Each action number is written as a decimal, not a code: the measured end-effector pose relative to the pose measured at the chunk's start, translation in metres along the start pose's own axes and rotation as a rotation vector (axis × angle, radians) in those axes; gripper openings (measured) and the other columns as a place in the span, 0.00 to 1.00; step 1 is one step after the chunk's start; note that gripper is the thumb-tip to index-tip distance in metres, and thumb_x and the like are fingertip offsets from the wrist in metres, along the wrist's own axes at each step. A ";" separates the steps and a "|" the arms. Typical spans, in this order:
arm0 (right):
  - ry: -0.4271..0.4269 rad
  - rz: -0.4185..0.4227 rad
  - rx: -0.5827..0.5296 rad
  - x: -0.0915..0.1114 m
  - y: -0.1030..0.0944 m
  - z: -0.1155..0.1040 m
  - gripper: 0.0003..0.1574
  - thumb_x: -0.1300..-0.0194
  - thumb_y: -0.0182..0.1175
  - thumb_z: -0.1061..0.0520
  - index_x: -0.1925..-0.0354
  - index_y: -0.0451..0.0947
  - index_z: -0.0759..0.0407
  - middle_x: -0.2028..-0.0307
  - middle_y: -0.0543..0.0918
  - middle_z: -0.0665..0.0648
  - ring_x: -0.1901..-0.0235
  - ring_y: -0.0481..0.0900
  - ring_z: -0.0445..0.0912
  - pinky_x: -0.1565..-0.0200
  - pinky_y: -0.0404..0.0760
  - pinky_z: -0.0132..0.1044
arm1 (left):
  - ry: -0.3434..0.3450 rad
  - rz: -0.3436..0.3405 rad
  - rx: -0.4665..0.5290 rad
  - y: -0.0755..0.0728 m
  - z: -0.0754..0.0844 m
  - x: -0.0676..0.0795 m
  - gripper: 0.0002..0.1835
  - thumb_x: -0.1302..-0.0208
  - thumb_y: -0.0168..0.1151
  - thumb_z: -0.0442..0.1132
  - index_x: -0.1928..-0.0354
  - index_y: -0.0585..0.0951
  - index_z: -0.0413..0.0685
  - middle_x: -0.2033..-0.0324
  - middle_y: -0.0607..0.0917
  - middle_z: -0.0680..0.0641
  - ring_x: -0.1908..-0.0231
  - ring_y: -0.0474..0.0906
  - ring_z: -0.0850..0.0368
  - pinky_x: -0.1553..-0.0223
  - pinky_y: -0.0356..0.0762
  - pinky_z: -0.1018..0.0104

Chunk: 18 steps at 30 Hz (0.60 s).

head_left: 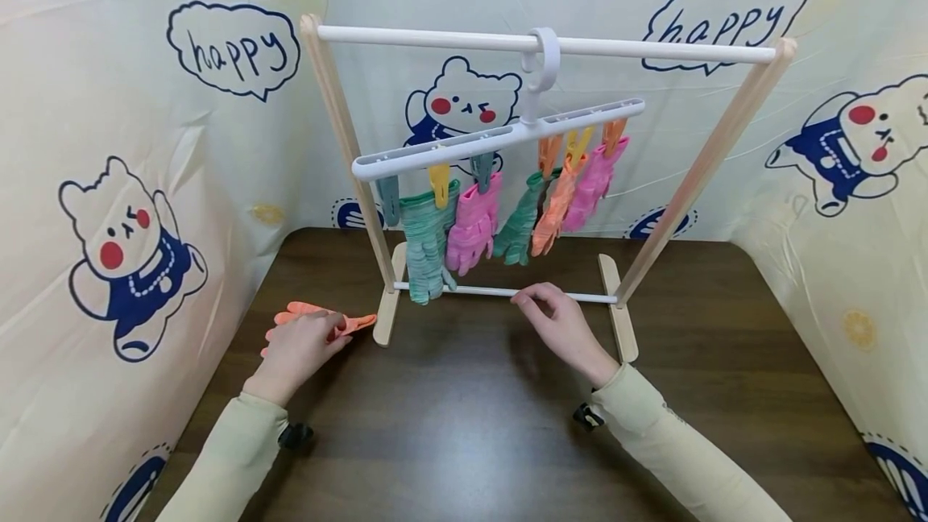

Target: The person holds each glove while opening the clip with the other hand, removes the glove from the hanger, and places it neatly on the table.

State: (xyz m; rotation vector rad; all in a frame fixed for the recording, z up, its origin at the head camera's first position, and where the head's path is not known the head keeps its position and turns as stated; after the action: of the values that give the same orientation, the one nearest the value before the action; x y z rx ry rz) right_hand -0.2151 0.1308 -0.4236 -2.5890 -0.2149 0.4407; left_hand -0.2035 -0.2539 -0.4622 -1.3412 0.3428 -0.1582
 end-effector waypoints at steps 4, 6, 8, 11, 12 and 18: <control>0.013 0.000 -0.026 0.000 -0.002 -0.001 0.10 0.24 0.60 0.57 0.55 0.87 0.57 0.55 0.86 0.54 0.53 0.81 0.46 0.50 0.80 0.36 | -0.028 -0.016 -0.022 0.006 -0.004 0.003 0.12 0.43 0.80 0.39 0.70 0.81 0.47 0.81 0.74 0.53 0.80 0.67 0.57 0.79 0.65 0.63; 0.021 0.001 -0.043 0.000 -0.003 -0.002 0.10 0.23 0.59 0.56 0.54 0.87 0.57 0.55 0.86 0.54 0.53 0.82 0.45 0.50 0.80 0.35 | -0.037 -0.024 -0.027 0.007 -0.006 0.004 0.12 0.43 0.80 0.39 0.69 0.82 0.46 0.80 0.74 0.53 0.80 0.67 0.56 0.79 0.65 0.62; 0.023 0.003 -0.056 -0.001 -0.004 -0.003 0.11 0.23 0.59 0.56 0.54 0.87 0.58 0.54 0.86 0.55 0.52 0.82 0.45 0.50 0.80 0.34 | -0.041 -0.029 -0.028 0.009 -0.008 0.006 0.12 0.44 0.80 0.39 0.70 0.82 0.47 0.81 0.73 0.53 0.81 0.67 0.56 0.80 0.64 0.62; 0.025 0.010 -0.067 -0.001 -0.006 -0.004 0.11 0.23 0.58 0.57 0.54 0.87 0.58 0.54 0.86 0.55 0.52 0.82 0.46 0.49 0.80 0.34 | -0.055 -0.053 -0.022 0.010 -0.009 0.008 0.12 0.44 0.80 0.39 0.68 0.83 0.46 0.81 0.72 0.53 0.81 0.67 0.57 0.80 0.65 0.62; 0.024 0.013 -0.065 -0.001 -0.006 -0.003 0.11 0.23 0.58 0.57 0.54 0.87 0.58 0.54 0.86 0.56 0.51 0.82 0.46 0.49 0.80 0.34 | -0.061 -0.062 -0.021 0.010 -0.010 0.008 0.12 0.44 0.80 0.39 0.68 0.83 0.45 0.81 0.73 0.53 0.81 0.67 0.56 0.80 0.66 0.62; 0.012 0.021 -0.064 0.001 -0.007 -0.003 0.11 0.23 0.58 0.57 0.55 0.87 0.58 0.54 0.87 0.55 0.51 0.81 0.45 0.48 0.79 0.34 | -0.078 -0.090 -0.029 0.010 -0.011 0.009 0.13 0.44 0.80 0.39 0.62 0.85 0.43 0.77 0.76 0.50 0.77 0.70 0.55 0.76 0.73 0.60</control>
State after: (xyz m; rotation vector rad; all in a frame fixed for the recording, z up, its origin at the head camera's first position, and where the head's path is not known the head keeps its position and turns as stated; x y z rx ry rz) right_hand -0.2139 0.1357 -0.4184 -2.6578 -0.2008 0.4329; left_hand -0.1997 -0.2647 -0.4756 -1.3887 0.2200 -0.1761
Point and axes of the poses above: each hand's wrist, its own x-axis away from the middle knuckle, its own y-axis out of the palm, z = x × y, the point moved 6 cm from there along -x, towards the middle knuckle
